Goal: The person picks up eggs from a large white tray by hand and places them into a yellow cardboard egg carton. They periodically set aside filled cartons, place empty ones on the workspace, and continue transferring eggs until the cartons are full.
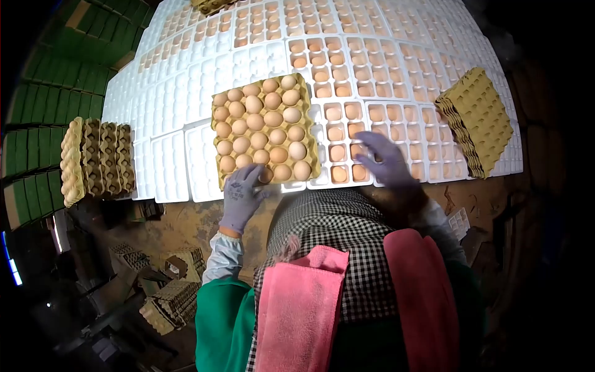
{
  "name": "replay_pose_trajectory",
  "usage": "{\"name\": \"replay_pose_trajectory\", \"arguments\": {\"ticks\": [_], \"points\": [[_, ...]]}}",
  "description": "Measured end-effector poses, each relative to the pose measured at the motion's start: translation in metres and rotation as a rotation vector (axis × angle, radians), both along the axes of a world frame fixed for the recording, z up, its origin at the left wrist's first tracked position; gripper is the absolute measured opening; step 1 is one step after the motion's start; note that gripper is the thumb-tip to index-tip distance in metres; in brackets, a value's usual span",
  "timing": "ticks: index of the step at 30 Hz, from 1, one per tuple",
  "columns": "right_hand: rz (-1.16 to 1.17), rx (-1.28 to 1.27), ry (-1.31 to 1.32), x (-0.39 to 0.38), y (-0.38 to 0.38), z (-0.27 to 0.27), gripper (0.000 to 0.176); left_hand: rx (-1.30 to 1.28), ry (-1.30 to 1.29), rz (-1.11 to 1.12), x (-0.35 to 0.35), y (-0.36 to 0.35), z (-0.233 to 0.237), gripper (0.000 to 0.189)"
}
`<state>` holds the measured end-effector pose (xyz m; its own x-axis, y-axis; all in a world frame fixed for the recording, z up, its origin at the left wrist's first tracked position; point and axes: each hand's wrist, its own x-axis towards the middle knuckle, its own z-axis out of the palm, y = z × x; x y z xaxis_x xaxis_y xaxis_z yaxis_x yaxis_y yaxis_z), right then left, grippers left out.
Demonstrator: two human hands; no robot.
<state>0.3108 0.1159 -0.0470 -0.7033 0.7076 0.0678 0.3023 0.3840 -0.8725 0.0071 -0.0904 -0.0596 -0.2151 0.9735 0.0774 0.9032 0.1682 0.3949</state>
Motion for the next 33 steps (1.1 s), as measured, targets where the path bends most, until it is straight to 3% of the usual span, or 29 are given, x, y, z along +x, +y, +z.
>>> {"name": "replay_pose_trajectory", "arguments": {"ticks": [1,2,3,5,7,8,9,11,12,13,15,16,17,18,19,21,23,25,26,27,28,29,30,31,32,33], "points": [[0.207,0.120,-0.039,-0.031,-0.023,-0.003,0.048,-0.010,0.078,-0.042,0.004,0.003,-0.005,0.050],[0.263,0.251,-0.140,-0.057,-0.046,-0.020,0.056,-0.008,0.072,-0.043,0.002,0.005,-0.015,0.050],[0.281,0.244,-0.238,-0.077,-0.061,-0.035,0.064,0.007,0.056,-0.038,-0.002,0.005,-0.028,0.049],[0.207,0.311,-0.341,-0.096,-0.075,-0.038,0.060,0.021,0.031,-0.041,-0.008,0.001,-0.037,0.048],[0.090,0.345,-0.286,-0.103,-0.079,-0.041,0.054,0.048,-0.581,0.259,-0.014,-0.007,-0.036,0.040],[0.116,0.341,-0.296,-0.102,-0.078,-0.038,0.050,0.151,-1.019,0.385,-0.016,-0.011,-0.033,0.039],[0.109,0.345,-0.305,-0.100,-0.075,-0.038,0.050,0.240,-1.189,0.438,-0.026,-0.011,-0.023,0.034],[0.132,0.251,-0.144,-0.096,-0.069,-0.040,0.052,0.433,-1.821,0.497,-0.045,-0.005,-0.008,0.035],[-0.012,-0.114,0.017,-0.095,-0.072,-0.039,0.050,0.474,-1.177,0.249,-0.050,0.006,-0.008,0.034],[-0.158,-0.472,0.184,-0.095,-0.073,-0.037,0.048,0.313,-1.990,0.590,-0.063,0.014,-0.002,0.037],[-0.304,-0.923,0.488,-0.092,-0.054,-0.020,0.047,-0.102,-1.001,0.147,-0.074,0.035,-0.008,0.033],[-0.313,-0.915,0.485,-0.100,-0.044,-0.021,0.047,-0.048,-0.487,-0.071,-0.061,0.041,-0.005,0.023],[-0.200,-0.387,0.166,-0.113,-0.041,-0.023,0.045,-0.027,-0.003,-0.177,-0.039,0.045,-0.012,0.014],[-0.061,0.138,-0.150,-0.124,-0.037,-0.024,0.044,-0.017,0.030,-0.161,-0.035,0.049,-0.020,0.018],[0.026,0.302,-0.370,-0.134,-0.043,-0.022,0.044,-0.007,0.065,-0.147,-0.037,0.050,-0.026,0.022],[0.082,0.443,-0.587,-0.145,-0.057,-0.027,0.044,-0.017,-0.028,-0.136,-0.043,0.044,-0.016,0.019],[0.060,0.419,-0.529,-0.140,-0.057,-0.032,0.044,-0.023,-0.120,-0.128,-0.052,0.036,-0.013,0.018],[0.037,0.397,-0.473,-0.130,-0.058,-0.030,0.043,0.123,-0.775,0.059,-0.070,0.022,-0.017,0.034],[-0.122,0.115,-0.252,-0.124,-0.062,-0.028,0.042,0.130,-1.004,0.107,-0.084,0.018,-0.023,0.048],[-0.279,-0.163,-0.021,-0.118,-0.062,-0.025,0.041,0.119,-1.322,0.242,-0.093,0.014,-0.016,0.048],[-0.413,-0.502,0.138,-0.110,-0.058,-0.021,0.040,0.107,-1.505,0.233,-0.103,0.018,-0.012,0.047],[-0.501,-0.669,0.328,-0.109,-0.059,-0.014,0.039,0.093,-1.688,0.228,-0.110,0.021,-0.008,0.047],[-0.464,-0.731,0.310,-0.111,-0.054,-0.014,0.039,-0.019,-1.477,0.186,-0.111,0.034,0.003,0.047],[-0.427,-0.795,0.294,-0.113,-0.047,-0.015,0.039,-0.008,-1.056,-0.044,-0.111,0.050,-0.003,0.049],[-0.435,-0.799,0.294,-0.120,-0.045,-0.013,0.039,-0.080,-0.659,-0.136,-0.099,0.060,0.011,0.048],[-0.326,-0.294,-0.102,-0.133,-0.042,-0.008,0.042,-0.141,-0.259,-0.219,-0.083,0.071,0.027,0.047]]}}
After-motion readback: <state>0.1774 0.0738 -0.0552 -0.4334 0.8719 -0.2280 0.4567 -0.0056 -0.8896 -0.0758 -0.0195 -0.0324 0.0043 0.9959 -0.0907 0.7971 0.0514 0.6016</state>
